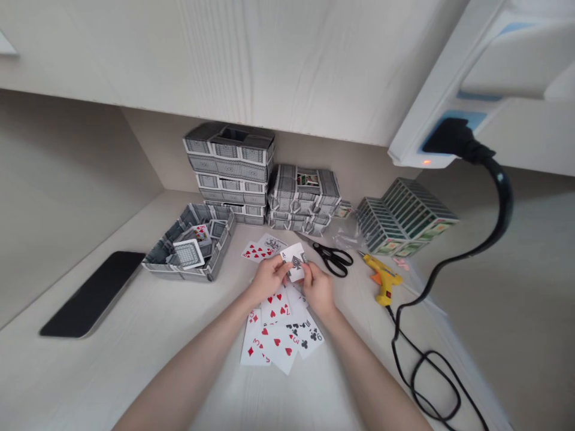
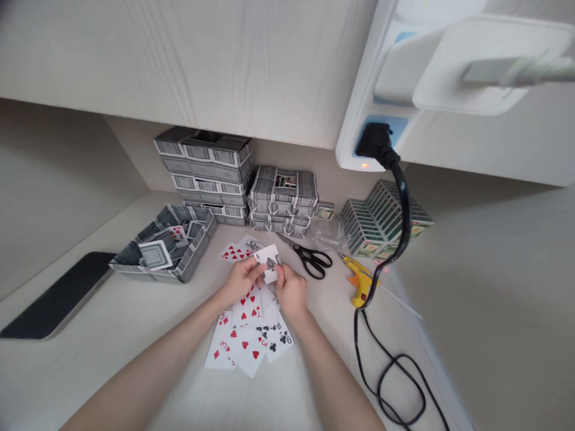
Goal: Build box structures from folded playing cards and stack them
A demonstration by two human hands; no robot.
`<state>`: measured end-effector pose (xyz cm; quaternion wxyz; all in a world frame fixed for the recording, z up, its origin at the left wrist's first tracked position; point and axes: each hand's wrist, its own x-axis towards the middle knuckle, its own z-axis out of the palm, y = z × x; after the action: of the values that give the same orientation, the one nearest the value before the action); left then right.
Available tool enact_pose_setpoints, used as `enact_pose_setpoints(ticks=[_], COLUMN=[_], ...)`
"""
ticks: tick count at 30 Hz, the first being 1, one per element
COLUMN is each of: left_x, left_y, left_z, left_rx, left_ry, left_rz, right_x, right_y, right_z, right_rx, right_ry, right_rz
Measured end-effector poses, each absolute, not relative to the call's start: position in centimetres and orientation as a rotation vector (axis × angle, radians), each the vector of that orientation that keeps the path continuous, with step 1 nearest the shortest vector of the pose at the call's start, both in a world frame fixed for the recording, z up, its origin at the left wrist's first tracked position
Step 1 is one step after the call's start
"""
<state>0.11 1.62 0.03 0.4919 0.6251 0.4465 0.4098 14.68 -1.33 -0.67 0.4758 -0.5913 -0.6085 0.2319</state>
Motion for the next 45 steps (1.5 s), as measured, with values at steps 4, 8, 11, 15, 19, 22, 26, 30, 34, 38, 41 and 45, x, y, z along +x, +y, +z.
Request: enact_pose_setpoints(ticks=[4,8,11,15,19,22,26,30,34,38,41,45], left_x=[0.1,0.1,0.1,0.1,0.0,-0.1,-0.1,0.0,-0.1,-0.1,-0.2,-0.2], left_y=[1.7,1.7,1.7,1.7,1.7,1.6,1.7,1.8,1.7,1.6,1.5,1.5], left_z=[-0.2,-0.5,-0.6,-0.6,-0.4,-0.2,-0.1,0.0,0.0,-0.1,0.0,0.1], left_rx=[1.452,1.463,1.466,1.425,1.455,1.540,1.562,1.503,1.362,1.374,1.405,1.428], left_ry=[1.047,1.028,0.984,0.918,0.912,1.012,1.086,1.052,0.929,0.937,0.959,0.976], left_rz=[1.030,1.013,0.955,0.895,0.908,0.998,1.035,1.090,1.096,1.093,1.085,1.071], right_x=[14.6,14.2,14.1,14.4,14.4,14.3,14.3,14.5,14.5,14.5,14.4,14.5], right_y=[-1.4,-1.4,-1.3,-1.2,-1.1,-0.9,-0.8,-0.6,-0.6,-0.7,-0.7,-0.7], right_z=[-0.4,-0.1,0.1,0.4,0.4,0.3,0.2,0.3,0.3,0.4,0.6,0.6], right_rx=[-1.374,-1.272,-1.206,-1.140,-1.128,-1.117,-1.123,-1.110,-1.121,-1.120,-1.119,-1.116], right_ry=[-1.475,-1.330,-1.197,-1.135,-1.099,-1.123,-1.145,-1.125,-1.100,-1.104,-1.095,-1.115], right_rz=[0.706,0.762,0.939,1.136,1.194,1.179,1.146,1.146,1.146,1.149,1.148,1.138])
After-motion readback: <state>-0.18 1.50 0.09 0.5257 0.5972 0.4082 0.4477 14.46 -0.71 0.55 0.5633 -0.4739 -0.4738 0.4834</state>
